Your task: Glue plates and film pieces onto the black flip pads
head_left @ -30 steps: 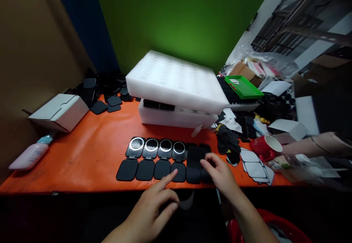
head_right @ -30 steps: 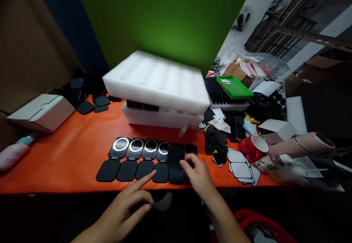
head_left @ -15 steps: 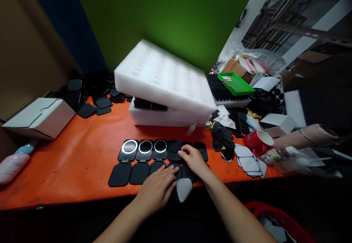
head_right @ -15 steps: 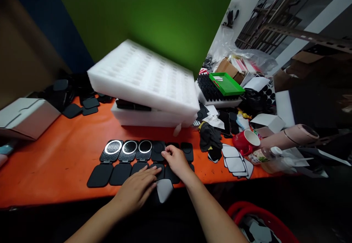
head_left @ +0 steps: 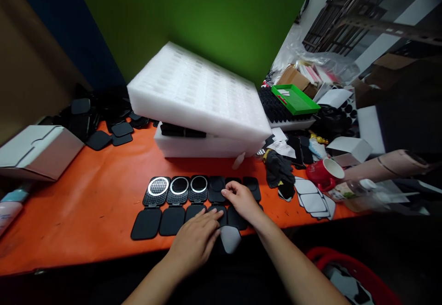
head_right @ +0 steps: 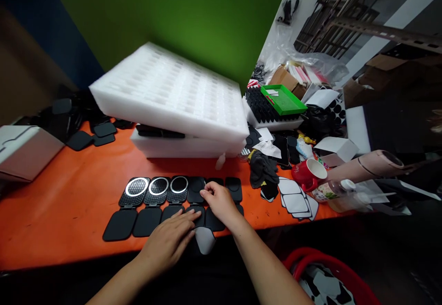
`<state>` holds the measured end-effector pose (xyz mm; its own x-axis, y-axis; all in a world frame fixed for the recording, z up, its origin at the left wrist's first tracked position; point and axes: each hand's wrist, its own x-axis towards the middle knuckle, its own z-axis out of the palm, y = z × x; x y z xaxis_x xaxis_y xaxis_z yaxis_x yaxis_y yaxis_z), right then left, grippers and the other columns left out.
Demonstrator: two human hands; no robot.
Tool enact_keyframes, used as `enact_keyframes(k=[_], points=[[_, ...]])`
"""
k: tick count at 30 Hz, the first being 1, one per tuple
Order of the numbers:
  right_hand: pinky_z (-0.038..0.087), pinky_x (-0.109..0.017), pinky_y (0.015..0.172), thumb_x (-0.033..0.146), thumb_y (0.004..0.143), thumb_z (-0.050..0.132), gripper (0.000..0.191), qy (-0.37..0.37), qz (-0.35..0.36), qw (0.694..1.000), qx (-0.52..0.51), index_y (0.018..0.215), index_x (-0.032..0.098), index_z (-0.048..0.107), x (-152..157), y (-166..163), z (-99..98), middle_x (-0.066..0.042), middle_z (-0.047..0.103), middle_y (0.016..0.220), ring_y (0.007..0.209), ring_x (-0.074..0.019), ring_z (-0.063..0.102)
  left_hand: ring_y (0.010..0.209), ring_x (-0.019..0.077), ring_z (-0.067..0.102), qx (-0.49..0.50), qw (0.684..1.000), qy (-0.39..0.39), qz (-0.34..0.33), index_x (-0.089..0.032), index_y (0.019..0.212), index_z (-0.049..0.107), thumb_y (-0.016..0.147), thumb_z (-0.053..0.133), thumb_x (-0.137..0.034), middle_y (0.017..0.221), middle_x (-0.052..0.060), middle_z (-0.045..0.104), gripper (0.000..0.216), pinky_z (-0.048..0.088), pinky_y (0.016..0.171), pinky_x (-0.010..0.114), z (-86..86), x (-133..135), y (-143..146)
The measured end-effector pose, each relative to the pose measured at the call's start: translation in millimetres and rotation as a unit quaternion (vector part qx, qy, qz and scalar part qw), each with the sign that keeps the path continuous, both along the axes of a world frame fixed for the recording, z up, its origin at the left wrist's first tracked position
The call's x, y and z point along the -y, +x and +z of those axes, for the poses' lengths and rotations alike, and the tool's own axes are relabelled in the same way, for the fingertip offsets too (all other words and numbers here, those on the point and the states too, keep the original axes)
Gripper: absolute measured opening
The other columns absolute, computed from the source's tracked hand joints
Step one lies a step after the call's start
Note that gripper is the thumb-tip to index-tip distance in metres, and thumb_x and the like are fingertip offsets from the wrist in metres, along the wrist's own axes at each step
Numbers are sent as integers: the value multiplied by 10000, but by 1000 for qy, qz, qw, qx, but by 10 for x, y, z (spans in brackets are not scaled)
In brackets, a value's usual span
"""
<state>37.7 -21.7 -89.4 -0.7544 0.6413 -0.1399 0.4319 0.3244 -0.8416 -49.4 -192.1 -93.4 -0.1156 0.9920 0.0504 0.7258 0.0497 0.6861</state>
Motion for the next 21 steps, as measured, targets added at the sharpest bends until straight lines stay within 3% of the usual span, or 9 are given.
enact_keyframes(k=[15, 21], points=[[323, -206, 521, 300, 768, 518, 132, 14, 17, 999, 32, 713, 187, 559, -39, -48, -3, 30, 546, 628, 570, -110, 475, 1200, 189, 434, -20, 999, -26, -12, -245, 954, 564, 884, 340, -267, 1279, 7, 513, 236, 289, 1047, 402, -4, -11, -8], [310, -204, 515, 314, 776, 512, 153, 70, 42, 994, 67, 702, 189, 563, -71, -86, 4, 32, 530, 590, 553, -110, 466, 1194, 188, 442, -38, 999, -20, -17, -243, 951, 560, 878, 351, -253, 1271, 5, 521, 221, 306, 1039, 407, -13, -21, -12]])
